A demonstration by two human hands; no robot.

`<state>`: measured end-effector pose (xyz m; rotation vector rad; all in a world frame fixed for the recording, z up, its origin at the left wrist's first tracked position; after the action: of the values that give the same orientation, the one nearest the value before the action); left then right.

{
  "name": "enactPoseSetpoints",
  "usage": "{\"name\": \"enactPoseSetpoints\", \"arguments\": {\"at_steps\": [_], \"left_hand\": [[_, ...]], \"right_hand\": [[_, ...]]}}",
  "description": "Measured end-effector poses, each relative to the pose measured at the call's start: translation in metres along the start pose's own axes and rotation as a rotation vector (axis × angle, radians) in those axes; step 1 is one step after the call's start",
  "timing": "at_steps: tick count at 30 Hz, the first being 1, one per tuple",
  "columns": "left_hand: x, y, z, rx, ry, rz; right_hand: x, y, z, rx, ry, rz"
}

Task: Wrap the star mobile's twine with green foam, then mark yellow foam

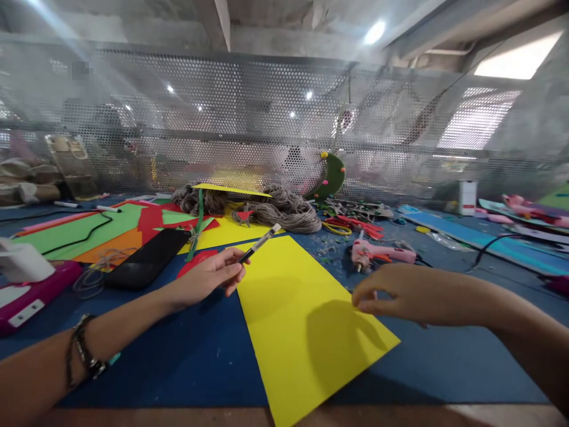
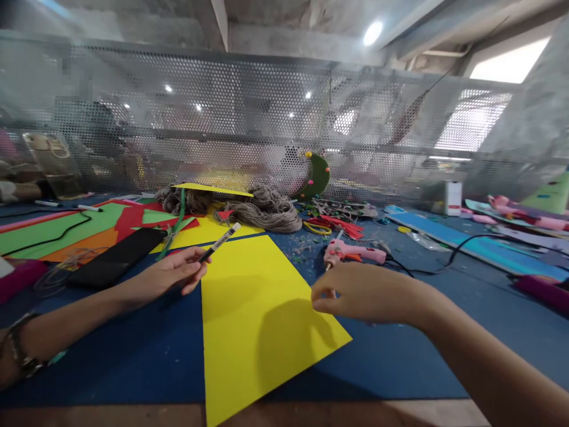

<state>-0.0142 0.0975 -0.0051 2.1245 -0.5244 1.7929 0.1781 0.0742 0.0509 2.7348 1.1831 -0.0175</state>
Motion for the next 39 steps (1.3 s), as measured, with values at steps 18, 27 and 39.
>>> {"name": "enactPoseSetpoints", "arguments": {"at_steps": [18, 27, 39], "left_hand": [[0.019, 0.027, 0.051, -0.194, -0.687, 0.137], [0.022, 0.037, 0.043, -0.133, -0.367, -0.053], [0.014, 0.022, 0.088, -0.299, -0.471, 0.085]], "right_hand": [[-0.1, -0.074, 0.001, 0.188, -0.461, -0.459], [-0.066, -0.037, -0.035, 0.487, -0.417, -0.39], [-0.064, -0.051, 0.013, 0.502, 0.44, -0.193]]}}
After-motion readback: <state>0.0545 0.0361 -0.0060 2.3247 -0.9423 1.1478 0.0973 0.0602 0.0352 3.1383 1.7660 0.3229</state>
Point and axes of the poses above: each hand's wrist, its own y-axis away from the middle knuckle, its own z-axis out of the palm, x = y × z, the point moved 9 cm from there along -y, towards the middle knuckle, and after that the axes turned 6 degrees about -z, right-handed, at the moved point
